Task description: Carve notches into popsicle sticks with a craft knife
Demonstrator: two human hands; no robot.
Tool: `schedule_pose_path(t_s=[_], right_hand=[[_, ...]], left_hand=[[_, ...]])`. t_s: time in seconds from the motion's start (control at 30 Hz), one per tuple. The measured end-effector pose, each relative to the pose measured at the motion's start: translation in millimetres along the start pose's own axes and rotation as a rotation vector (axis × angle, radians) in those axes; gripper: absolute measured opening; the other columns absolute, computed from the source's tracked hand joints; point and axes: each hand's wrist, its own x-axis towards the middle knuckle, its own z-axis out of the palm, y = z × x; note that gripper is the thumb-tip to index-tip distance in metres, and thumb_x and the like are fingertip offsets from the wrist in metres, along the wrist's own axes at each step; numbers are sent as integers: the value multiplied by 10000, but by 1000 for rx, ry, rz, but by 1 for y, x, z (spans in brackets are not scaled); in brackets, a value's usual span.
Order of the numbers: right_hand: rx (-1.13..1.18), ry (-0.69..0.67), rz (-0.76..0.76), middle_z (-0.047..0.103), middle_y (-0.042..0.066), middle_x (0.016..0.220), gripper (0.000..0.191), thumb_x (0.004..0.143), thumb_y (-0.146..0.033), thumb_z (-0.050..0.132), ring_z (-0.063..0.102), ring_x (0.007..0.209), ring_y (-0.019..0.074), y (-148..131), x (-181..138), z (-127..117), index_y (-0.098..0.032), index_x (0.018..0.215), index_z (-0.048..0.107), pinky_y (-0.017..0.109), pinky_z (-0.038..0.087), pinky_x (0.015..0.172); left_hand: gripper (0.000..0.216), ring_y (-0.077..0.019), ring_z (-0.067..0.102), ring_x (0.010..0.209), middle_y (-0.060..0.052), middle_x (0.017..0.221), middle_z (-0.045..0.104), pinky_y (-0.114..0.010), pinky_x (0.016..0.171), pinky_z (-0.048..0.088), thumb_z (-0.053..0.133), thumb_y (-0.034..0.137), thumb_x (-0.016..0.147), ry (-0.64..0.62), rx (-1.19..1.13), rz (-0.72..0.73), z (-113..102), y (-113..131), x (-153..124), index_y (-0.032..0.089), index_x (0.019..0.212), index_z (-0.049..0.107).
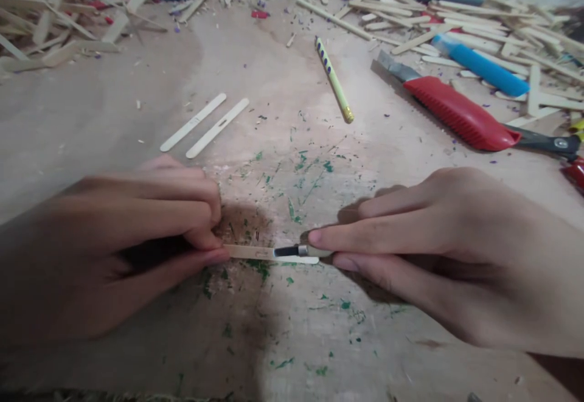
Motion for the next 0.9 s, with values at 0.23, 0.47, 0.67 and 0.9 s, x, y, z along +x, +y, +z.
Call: schedule_pose_path(t_s=[0.23,0.47,0.67,0.9], right_hand=[[58,-97,-60,944,-30,1223,691,1320,-246,460,870,834,154,-5,-4,8,-535,1947,464,312,594,538],[78,-104,-84,946,-11,1255,690,1316,-201,458,875,859,146,-3,-3,7,-488,1943,488,312,601,566],[-2,-69,-95,951,23,1246,656,1295,-210,516,912,927,169,-3,-5,3,-439,1907,570,307,629,581],[-1,-86,-80,942,12,1403,699,1259,-168,505,934,1008,190,-2,-8,0,-444,1894,597,290,745,704]], left_hand=[[377,-189,688,862,8,872,714,-364,831,502,612,77,1182,-21,9,18,-3,1,4,245,852,542],[354,-174,661,862,26,883,702,-350,863,484,628,90,1186,-33,7,14,-3,2,2,236,866,587],[305,-190,724,933,14,954,776,-364,914,522,649,116,1203,-44,12,18,-4,-1,1,237,927,696],[311,-185,712,868,19,913,764,-374,882,525,667,112,1189,-28,19,53,-2,-4,2,242,907,675]])
